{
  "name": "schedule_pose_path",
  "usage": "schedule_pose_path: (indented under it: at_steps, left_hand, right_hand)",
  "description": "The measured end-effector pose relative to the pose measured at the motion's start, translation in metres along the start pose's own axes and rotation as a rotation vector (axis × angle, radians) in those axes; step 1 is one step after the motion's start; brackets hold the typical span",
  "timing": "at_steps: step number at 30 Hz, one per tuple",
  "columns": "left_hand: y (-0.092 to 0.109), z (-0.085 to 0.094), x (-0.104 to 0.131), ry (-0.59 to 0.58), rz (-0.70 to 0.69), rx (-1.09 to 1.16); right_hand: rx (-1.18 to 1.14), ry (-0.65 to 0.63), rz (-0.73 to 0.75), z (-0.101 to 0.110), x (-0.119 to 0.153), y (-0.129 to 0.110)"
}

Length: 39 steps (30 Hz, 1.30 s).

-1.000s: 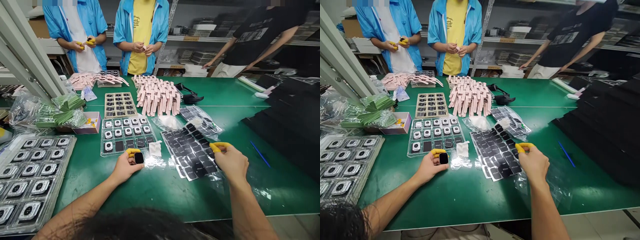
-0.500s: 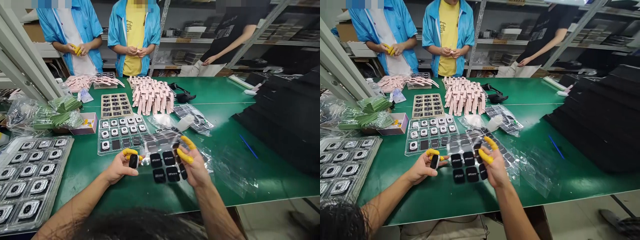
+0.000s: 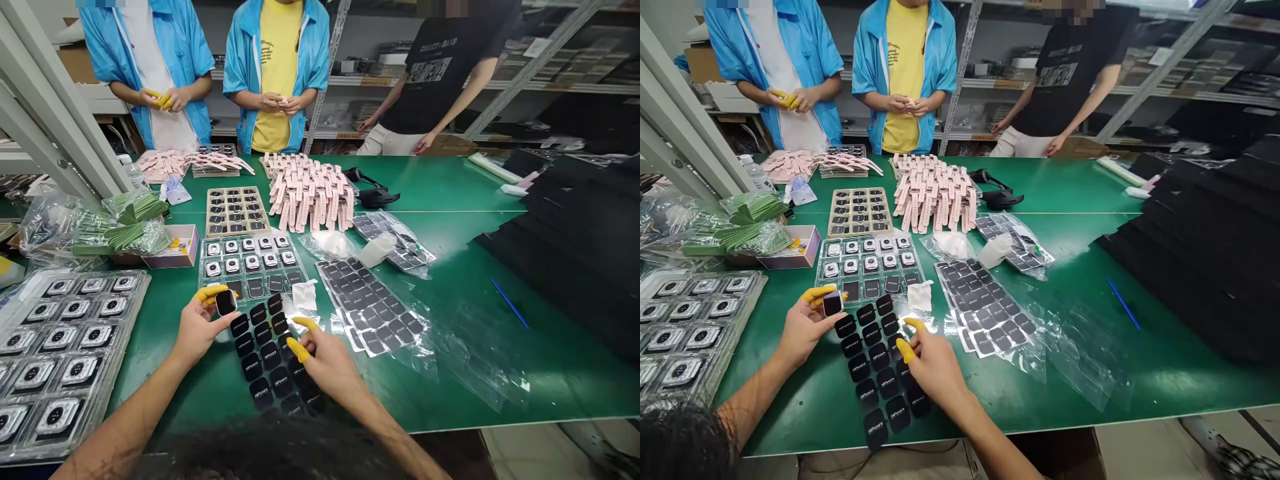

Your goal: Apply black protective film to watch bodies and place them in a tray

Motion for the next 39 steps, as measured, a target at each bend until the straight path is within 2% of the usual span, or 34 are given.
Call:
schedule_pose_path:
  at_steps: [3, 5, 7, 10, 12, 14, 17, 19, 21, 24, 30, 34, 39]
  left_hand:
    - [0.008, 0.013, 0.013, 0.281, -0.269, -0.268]
    - [0.008, 0.009, 0.022, 0.344, -0.328, -0.302]
    - [0.003, -0.003, 0.023, 0.268, -0.261, -0.246]
    - [-0.014, -0.035, 0.020, -0.013, 0.004, -0.104]
    - [-0.024, -0.051, 0.019, -0.155, 0.156, -0.050]
    - [-0.030, -0.058, 0.017, -0.208, 0.231, -0.035]
    - [-0.036, -0.058, 0.015, -0.218, 0.253, -0.023]
    - [-0.037, -0.057, 0.014, -0.220, 0.255, 0.001]
    - [-0.038, -0.056, 0.014, -0.211, 0.276, 0.028]
    - [-0.038, -0.055, 0.014, -0.186, 0.305, 0.054]
    - [-0.036, -0.057, 0.014, -0.207, 0.298, 0.053]
    - [-0.039, -0.054, 0.013, -0.191, 0.291, 0.016]
    - [-0.039, -0.053, 0.010, -0.206, 0.239, 0.037]
  right_hand:
    - [0.206, 0.016, -0.040, 0.002, -0.018, 0.001]
    - [0.315, 0.036, -0.116, 0.006, -0.039, 0.010]
    - [0.396, 0.026, -0.171, 0.010, -0.060, 0.022]
    - [0.365, 0.083, -0.083, 0.020, -0.077, 0.026]
    - [0.242, 0.148, 0.041, 0.027, -0.077, 0.016]
    - [0.085, 0.082, 0.150, 0.020, -0.073, -0.002]
    - [-0.071, -0.202, 0.279, -0.015, -0.069, -0.038]
    - [-0.071, -0.285, 0.370, -0.035, -0.070, -0.055]
    - [-0.032, -0.220, 0.411, -0.040, -0.075, -0.060]
    - [-0.019, -0.089, 0.336, -0.033, -0.078, -0.049]
    - [-0.156, -0.114, 0.354, -0.036, -0.070, -0.058]
    - [-0.118, 0.050, 0.197, -0.030, -0.074, -0.048]
    - [-0.069, -0.095, 0.310, -0.050, -0.068, -0.059]
Point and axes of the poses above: each hand's wrist, its own x-axis away from the middle knuckle, its own z-axis out of the back of the hand, y = z × x, the point moved 7 cm from there along -x, towards the middle knuckle, and after that the axes turned 1 degree about x, right-handed, at the moved point
